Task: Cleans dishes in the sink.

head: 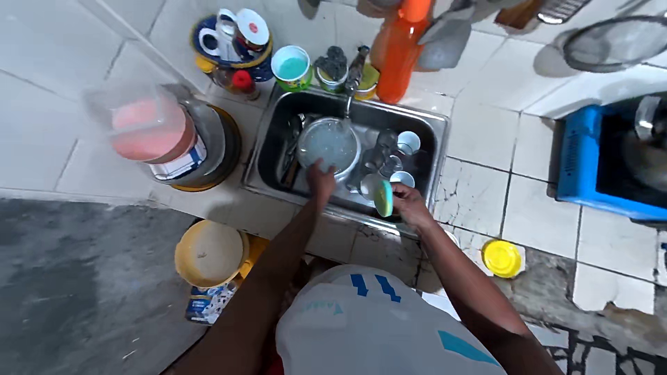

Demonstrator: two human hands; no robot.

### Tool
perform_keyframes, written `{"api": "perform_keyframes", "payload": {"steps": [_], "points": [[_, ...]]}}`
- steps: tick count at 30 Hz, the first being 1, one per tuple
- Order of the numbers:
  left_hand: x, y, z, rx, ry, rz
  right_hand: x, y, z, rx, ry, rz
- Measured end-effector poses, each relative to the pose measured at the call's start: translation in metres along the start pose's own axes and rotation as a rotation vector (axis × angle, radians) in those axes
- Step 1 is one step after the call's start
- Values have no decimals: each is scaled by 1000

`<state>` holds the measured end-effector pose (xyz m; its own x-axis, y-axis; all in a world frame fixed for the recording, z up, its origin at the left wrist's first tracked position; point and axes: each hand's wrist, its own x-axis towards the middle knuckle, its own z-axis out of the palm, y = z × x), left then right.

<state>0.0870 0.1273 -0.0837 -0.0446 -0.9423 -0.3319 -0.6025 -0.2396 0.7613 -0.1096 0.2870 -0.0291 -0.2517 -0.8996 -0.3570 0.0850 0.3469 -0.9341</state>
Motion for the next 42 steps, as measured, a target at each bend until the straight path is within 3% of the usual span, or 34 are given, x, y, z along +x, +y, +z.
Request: {"api": "perform_keyframes", "payload": {"steps": [2,4,8,11,15,18,21,24,28,31,34,38,42], "points": [[51,-10,-25,189,106,-90,36,-11,26,-277,-60,-102],[87,-11,-38,239,98,-127,74,-19,53,-529,-48,-149],[123,1,-41,316,40,-134,150,-21,88,-881,70,-67],[135,-1,-45,245,-14,-163,194,-26,97,-725,176,74],[146,-7,-51,166,-132,-167,229,2,105,122,361,232],[147,-6,-52,76,-206,-196,227,20,120,548,406,216],[139,-3,-46,-188,-179,-167,234,24,128,774,367,125],[132,3,-35,-545,-225,-227,248,16,126,769,397,137],[128,14,-40,-716,-285,-359,253,6,140,680,636,201],[124,18,-46,-765,-294,-411,252,2,158,533,661,150],[113,16,-51,-743,-240,-352,262,1,179,257,703,117],[96,13,-68,-678,-180,-225,288,-10,188,-34,884,283],[80,19,-93,-720,-131,-231,297,-3,182,-62,956,372]]}}
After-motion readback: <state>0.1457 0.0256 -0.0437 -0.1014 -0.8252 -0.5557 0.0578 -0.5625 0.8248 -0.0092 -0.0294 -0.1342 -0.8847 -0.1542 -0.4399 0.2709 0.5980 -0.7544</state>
